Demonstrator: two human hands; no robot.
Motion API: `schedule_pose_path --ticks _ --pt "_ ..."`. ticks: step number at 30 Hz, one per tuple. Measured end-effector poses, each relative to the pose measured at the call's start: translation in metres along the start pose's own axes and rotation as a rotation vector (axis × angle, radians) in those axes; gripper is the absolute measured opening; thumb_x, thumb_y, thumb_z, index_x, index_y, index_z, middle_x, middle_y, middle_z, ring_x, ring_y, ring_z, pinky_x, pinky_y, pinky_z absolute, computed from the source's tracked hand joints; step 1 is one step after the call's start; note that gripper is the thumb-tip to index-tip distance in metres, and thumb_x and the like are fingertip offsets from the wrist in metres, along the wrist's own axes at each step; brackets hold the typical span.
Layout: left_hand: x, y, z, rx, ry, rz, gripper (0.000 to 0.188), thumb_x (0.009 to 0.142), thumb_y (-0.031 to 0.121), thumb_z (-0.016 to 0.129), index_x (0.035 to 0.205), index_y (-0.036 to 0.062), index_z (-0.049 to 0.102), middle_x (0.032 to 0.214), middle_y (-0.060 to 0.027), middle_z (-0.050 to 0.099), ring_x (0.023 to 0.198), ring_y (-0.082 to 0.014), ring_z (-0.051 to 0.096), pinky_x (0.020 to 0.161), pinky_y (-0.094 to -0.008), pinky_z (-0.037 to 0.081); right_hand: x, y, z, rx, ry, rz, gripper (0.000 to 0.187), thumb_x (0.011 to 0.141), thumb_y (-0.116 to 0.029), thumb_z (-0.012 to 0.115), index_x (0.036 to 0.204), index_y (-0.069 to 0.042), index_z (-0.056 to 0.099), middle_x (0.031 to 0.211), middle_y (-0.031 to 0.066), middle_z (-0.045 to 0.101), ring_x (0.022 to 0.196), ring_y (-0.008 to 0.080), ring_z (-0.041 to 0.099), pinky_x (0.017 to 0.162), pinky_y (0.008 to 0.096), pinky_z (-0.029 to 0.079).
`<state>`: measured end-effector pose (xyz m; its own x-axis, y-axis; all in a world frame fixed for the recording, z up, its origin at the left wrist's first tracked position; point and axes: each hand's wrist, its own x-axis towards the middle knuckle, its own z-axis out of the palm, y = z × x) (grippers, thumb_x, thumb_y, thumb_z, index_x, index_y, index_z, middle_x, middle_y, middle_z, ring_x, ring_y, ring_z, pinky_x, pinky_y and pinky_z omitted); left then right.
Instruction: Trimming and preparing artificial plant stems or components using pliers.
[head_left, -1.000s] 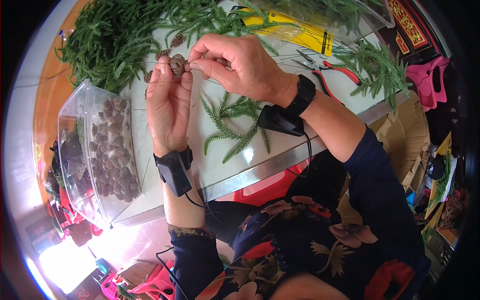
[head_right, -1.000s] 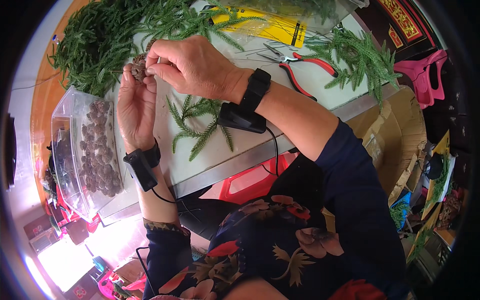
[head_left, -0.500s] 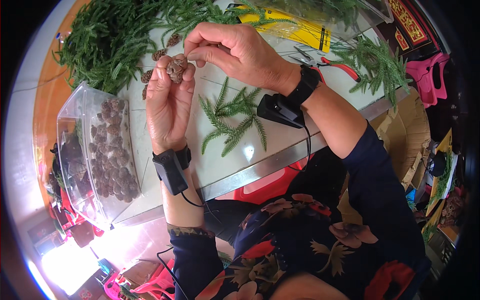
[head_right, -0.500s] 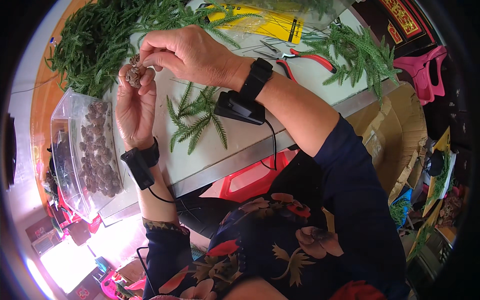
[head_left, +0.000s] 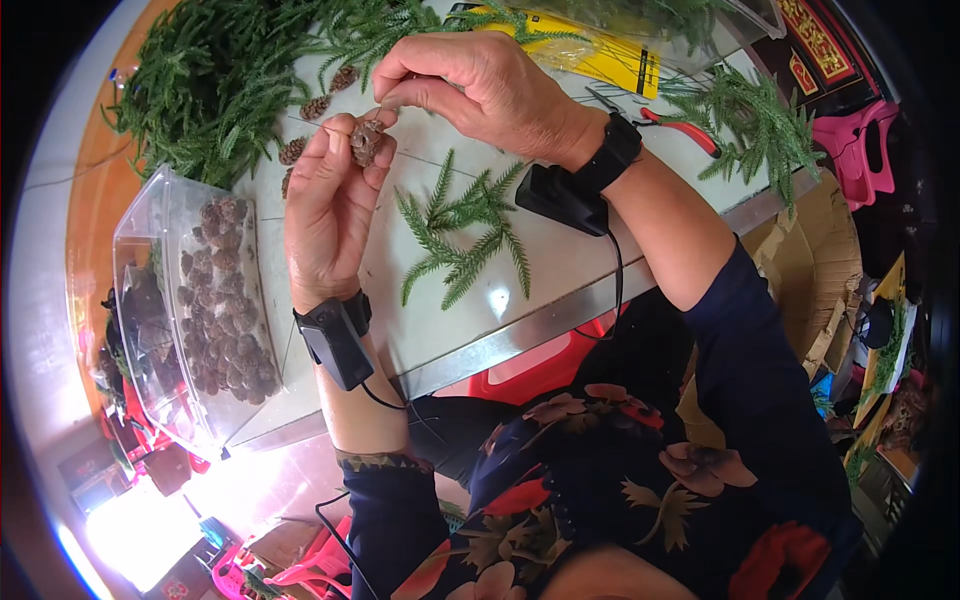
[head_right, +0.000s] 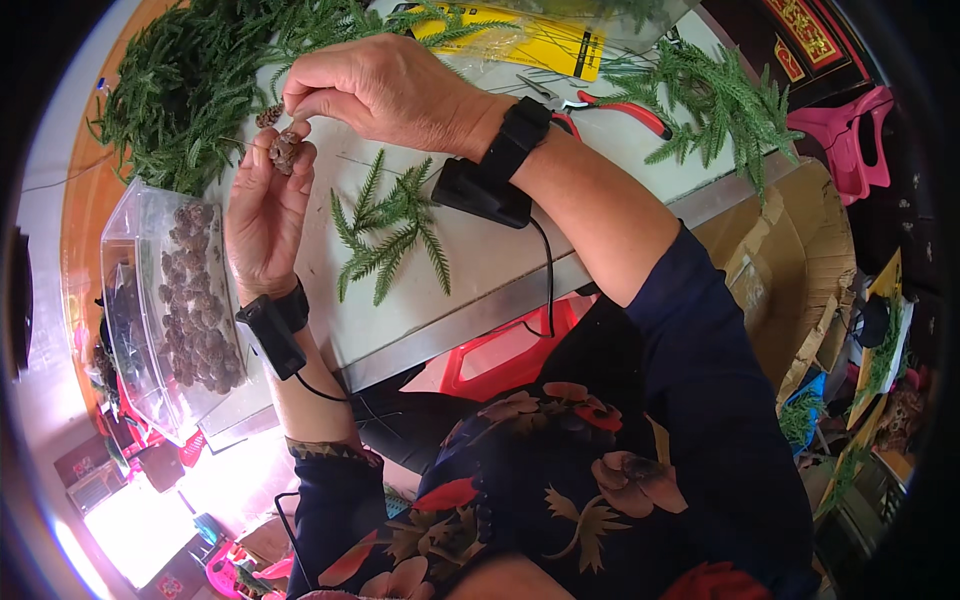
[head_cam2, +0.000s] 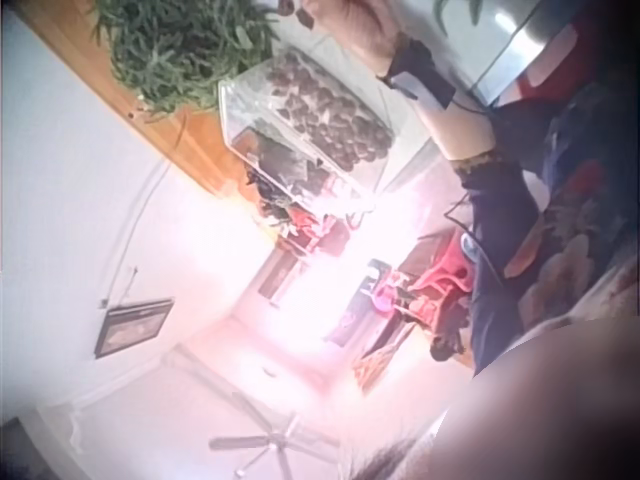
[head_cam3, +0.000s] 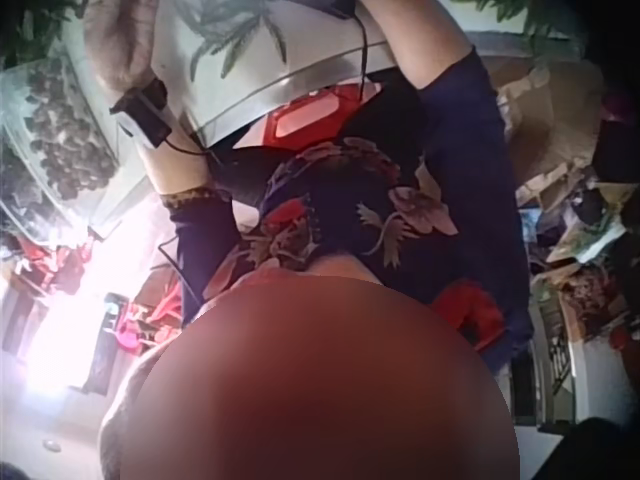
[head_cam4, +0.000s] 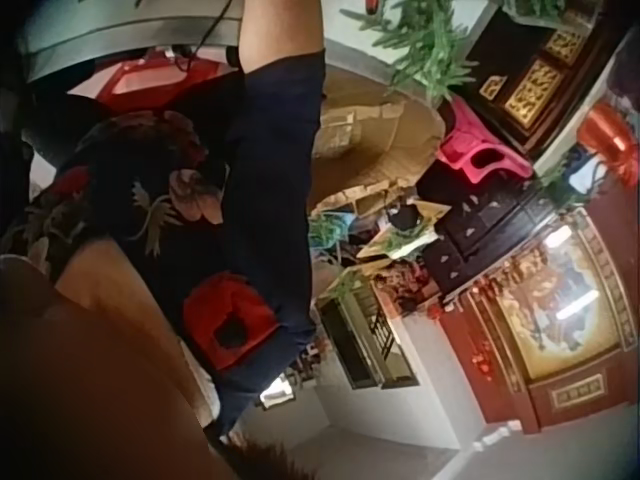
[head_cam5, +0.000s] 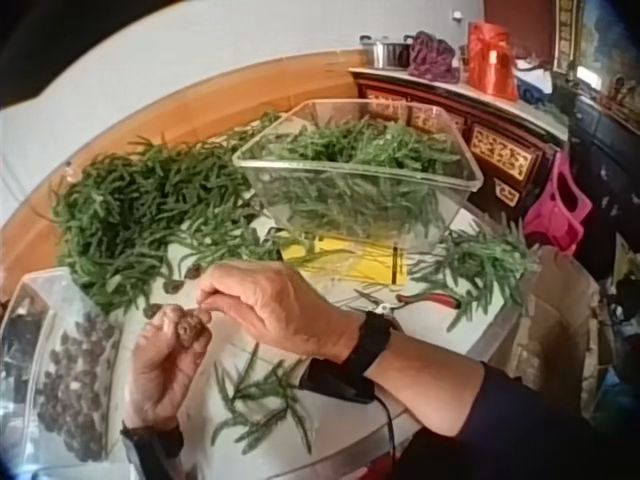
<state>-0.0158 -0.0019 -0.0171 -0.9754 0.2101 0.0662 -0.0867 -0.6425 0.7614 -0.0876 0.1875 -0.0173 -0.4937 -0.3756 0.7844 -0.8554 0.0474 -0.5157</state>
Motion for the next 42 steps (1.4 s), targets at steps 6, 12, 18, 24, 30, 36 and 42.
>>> schedule_pose_path --ticks 6,12,18,24,30,36,42 --pt "0.001 0.002 -0.002 -0.006 -0.005 0.035 0.018 0.096 0.012 0.054 0.108 -0.0006 0.055 0.116 -0.0202 0.059 0.1 -0.0197 0.06 0.092 -0.0292 0.049 0.002 -0.004 0.002 0.053 0.074 0.11 0.008 0.087 -0.008 0.065 0.093 -0.003 0.064 0.077 0.0016 0.064 0.064 0.0086 0.057 0.058 0.0214 0.045" --pt "0.0 0.003 -0.004 -0.036 -0.012 0.074 0.015 0.095 0.011 0.055 0.106 0.0 0.055 0.113 -0.0185 0.06 0.097 -0.0179 0.061 0.089 -0.0272 0.051 0.018 -0.008 -0.004 0.355 0.092 0.661 0.017 0.091 -0.017 0.061 0.099 -0.003 0.067 0.072 -0.0022 0.058 0.057 0.0033 0.044 0.051 0.0185 0.037" --pt "0.002 0.007 -0.007 -0.055 0.103 0.157 0.016 0.094 0.01 0.056 0.107 0.0005 0.054 0.107 -0.0139 0.062 0.094 -0.0163 0.062 0.087 -0.0259 0.052 0.032 -0.017 -0.002 0.664 -0.363 0.846 0.025 0.092 -0.023 0.06 0.107 -0.004 0.068 0.067 -0.0062 0.051 0.056 0.0021 0.041 0.049 0.0175 0.033" --pt "0.001 0.007 0.001 -0.012 0.114 0.157 0.022 0.093 0.007 0.058 0.113 0.0018 0.05 0.102 -0.0106 0.062 0.093 -0.0151 0.062 0.085 -0.0241 0.052 0.024 -0.02 0.007 0.653 -0.269 0.762 0.024 0.09 -0.023 0.063 0.104 -0.004 0.069 0.068 -0.0072 0.053 0.057 0.0011 0.04 0.05 0.0174 0.032" --pt "0.0 0.002 0.008 0.091 0.178 0.124 0.033 0.09 0.004 0.061 0.118 0.0033 0.044 0.1 -0.0078 0.062 0.092 -0.0137 0.062 0.08 -0.0223 0.052 0.022 -0.025 0.01 0.523 -0.163 0.613 0.018 0.087 -0.019 0.067 0.092 -0.003 0.071 0.075 -0.0053 0.06 0.06 -0.0001 0.042 0.051 0.0168 0.032" --pt "0.003 -0.001 0.014 0.11 0.253 0.102 0.037 0.089 0.004 0.061 0.12 0.0033 0.042 0.1 -0.0073 0.062 0.088 -0.0121 0.061 0.073 -0.0202 0.051 0.017 -0.017 0.016 0.544 -0.123 0.59 0.017 0.087 -0.018 0.068 0.09 -0.001 0.07 0.076 -0.0039 0.062 0.062 0.0002 0.045 0.052 0.0164 0.034" --pt "0.002 -0.001 0.012 0.106 0.253 0.097 0.034 0.088 0.002 0.059 0.119 0.0031 0.044 0.098 -0.0057 0.061 0.076 -0.0095 0.055 0.067 -0.0194 0.045 0.013 -0.02 0.021 0.631 -0.055 0.573 0.014 0.088 -0.012 0.067 0.094 0.001 0.067 0.08 -0.0005 0.065 0.07 0.0025 0.055 0.059 0.0169 0.043"
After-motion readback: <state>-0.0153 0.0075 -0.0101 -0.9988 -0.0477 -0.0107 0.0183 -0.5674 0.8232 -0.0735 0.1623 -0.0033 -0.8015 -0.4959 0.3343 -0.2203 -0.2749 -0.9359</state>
